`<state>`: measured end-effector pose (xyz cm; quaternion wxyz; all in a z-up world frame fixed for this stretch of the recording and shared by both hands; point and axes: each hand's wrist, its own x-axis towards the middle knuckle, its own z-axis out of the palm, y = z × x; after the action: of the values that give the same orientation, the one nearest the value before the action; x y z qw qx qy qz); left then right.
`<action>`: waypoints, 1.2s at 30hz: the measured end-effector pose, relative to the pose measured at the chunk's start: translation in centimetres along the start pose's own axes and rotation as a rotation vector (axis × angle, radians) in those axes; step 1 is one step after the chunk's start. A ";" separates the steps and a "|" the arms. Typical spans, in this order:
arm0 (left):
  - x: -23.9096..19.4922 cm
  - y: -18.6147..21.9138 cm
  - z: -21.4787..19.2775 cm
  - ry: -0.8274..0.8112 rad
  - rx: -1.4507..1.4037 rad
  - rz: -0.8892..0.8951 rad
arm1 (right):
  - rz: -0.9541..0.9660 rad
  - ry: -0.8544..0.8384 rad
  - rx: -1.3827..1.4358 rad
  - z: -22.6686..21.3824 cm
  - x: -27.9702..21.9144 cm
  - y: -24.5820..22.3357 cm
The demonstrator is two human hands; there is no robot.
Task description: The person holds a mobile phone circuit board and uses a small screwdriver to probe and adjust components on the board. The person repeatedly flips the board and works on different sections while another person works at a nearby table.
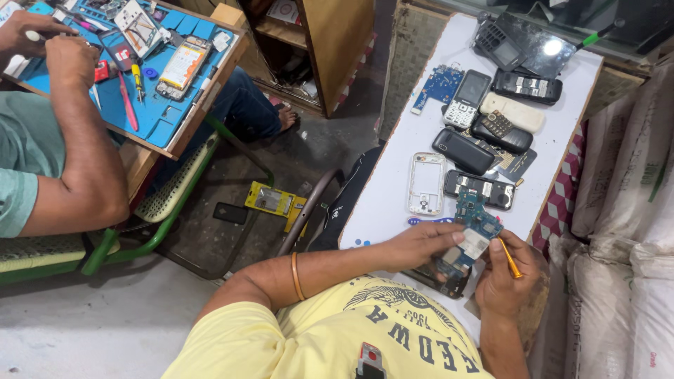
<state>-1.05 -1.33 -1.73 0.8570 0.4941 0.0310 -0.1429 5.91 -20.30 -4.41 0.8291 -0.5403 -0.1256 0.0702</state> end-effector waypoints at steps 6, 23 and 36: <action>0.8 3.1 -1.9 0.339 -0.318 0.154 | -0.060 -0.073 -0.102 0.7 -0.5 -0.8; 0.7 1.9 -2.2 0.293 -0.273 0.253 | -0.160 -0.307 -0.508 1.7 -1.2 -1.8; 0.8 1.1 -1.8 0.251 -0.169 0.274 | -0.102 -0.082 -0.277 2.1 -0.9 -1.9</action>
<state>0.17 0.54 -1.86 0.8962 0.4342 0.0819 0.0407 4.41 -19.47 -1.98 0.7431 -0.6392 -0.1953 0.0320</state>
